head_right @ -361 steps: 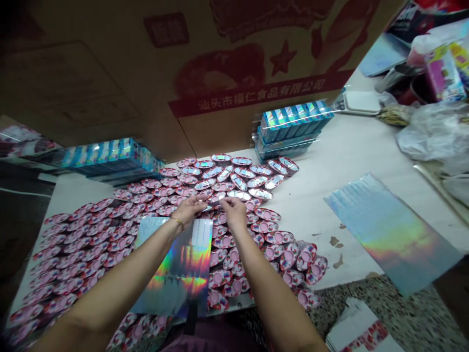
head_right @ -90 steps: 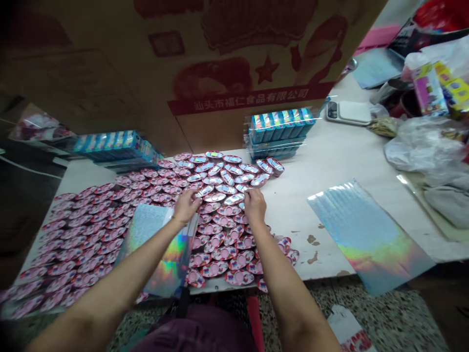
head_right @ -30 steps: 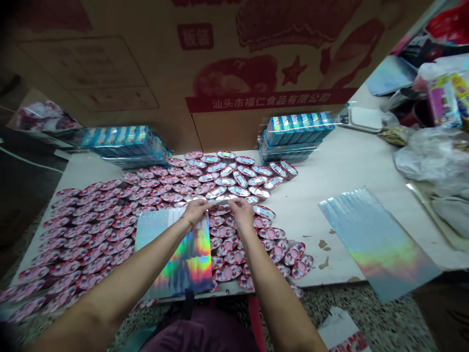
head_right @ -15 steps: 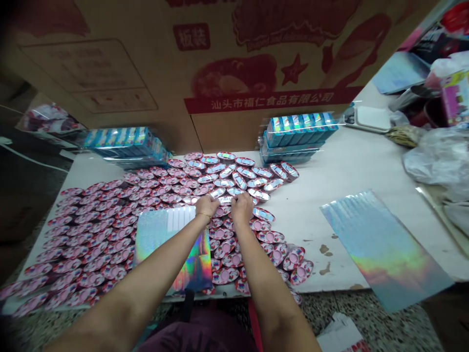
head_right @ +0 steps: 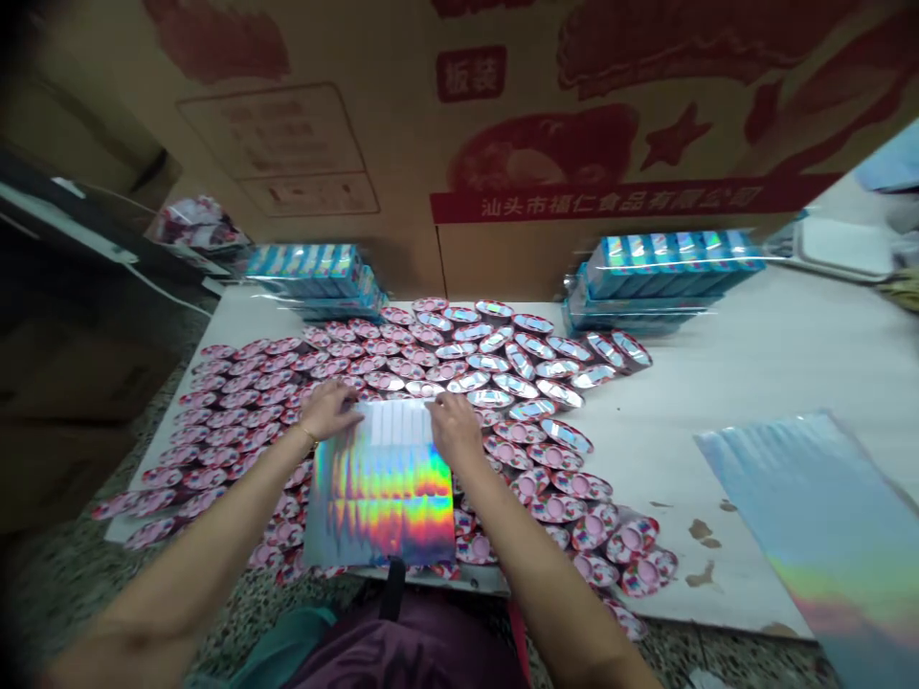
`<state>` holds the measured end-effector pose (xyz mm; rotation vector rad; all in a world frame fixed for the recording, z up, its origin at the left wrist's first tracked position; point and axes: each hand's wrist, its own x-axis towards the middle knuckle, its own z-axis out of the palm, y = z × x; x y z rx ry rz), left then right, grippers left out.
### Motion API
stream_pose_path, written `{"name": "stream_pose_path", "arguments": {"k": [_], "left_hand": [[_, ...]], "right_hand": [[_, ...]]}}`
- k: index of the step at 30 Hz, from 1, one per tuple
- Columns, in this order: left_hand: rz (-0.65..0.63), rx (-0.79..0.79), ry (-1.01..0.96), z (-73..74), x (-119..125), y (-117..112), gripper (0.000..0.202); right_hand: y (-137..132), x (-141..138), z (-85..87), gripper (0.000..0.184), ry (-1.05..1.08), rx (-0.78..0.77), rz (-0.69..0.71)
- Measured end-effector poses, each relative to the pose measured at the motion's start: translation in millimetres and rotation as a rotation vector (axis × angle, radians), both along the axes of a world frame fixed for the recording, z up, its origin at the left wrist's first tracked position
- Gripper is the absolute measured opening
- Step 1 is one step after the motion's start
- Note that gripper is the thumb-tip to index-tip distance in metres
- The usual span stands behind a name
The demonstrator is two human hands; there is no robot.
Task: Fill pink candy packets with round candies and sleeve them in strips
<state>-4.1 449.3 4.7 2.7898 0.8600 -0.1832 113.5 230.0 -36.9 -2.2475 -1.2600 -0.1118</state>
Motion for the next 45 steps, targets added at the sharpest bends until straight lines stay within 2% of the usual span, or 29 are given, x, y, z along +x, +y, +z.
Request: {"name": "stream_pose_path", "arguments": {"k": [3,6,10,14,20,27,30,34,35,37,39,41,43,45], "left_hand": [[-0.006,0.003,0.037,-14.1,-18,20,0.022],[-0.030,-0.029,-0.040,-23.7,-17,23,0.016],[-0.030,-0.101,-0.062,-24.7,-12,24,0.019],[0.008,-0.190,-0.038,-22.1,-8,25,0.022],[-0.028,-0.254,-0.068,-25.2,-2,25,0.023],[-0.044,-0.338,-0.055,-30.1,1,25,0.025],[-0.079,-0.305,-0.042,-27.6,0,25,0.021],[-0.121,-0.211,-0.148,-21.1,3,17,0.013],[-0.121,-0.255,-0.211,-19.4,6,11,0.014],[-0.078,-0.499,-0.336,-16.5,12,-5,0.022],[0.037,-0.832,-0.410,-15.1,19,-25,0.033],[0.185,-1.081,-0.445,-15.2,25,-44,0.039],[0.295,-1.233,-0.483,-16.7,32,-59,0.040],[0.353,-1.328,-0.540,-18.9,40,-69,0.038]], "right_hand": [[47,-21,2.9,0.028,-0.017,-0.062,0.118],[85,-36,-0.3,0.030,-0.060,-0.149,0.172],[106,-47,-11.8,0.031,-0.118,-0.240,0.230],[101,-55,-21.1,0.036,-0.160,-0.243,0.281],[94,-61,-21.5,0.038,-0.142,-0.229,0.186],[81,-61,-26.3,0.027,-0.113,-0.044,0.197],[69,-64,-14.8,0.018,0.039,0.086,0.164],[43,-53,11.2,0.011,0.454,0.335,0.088],[37,-47,16.3,0.010,0.568,0.388,0.051],[25,-33,23.1,0.011,0.784,0.471,-0.055],[17,-19,25.6,0.013,0.970,0.517,-0.169],[10,-8,25.2,0.017,1.089,0.543,-0.269],[5,0,22.9,0.020,1.144,0.556,-0.327],[2,7,18.9,0.022,1.161,0.559,-0.353]]}}
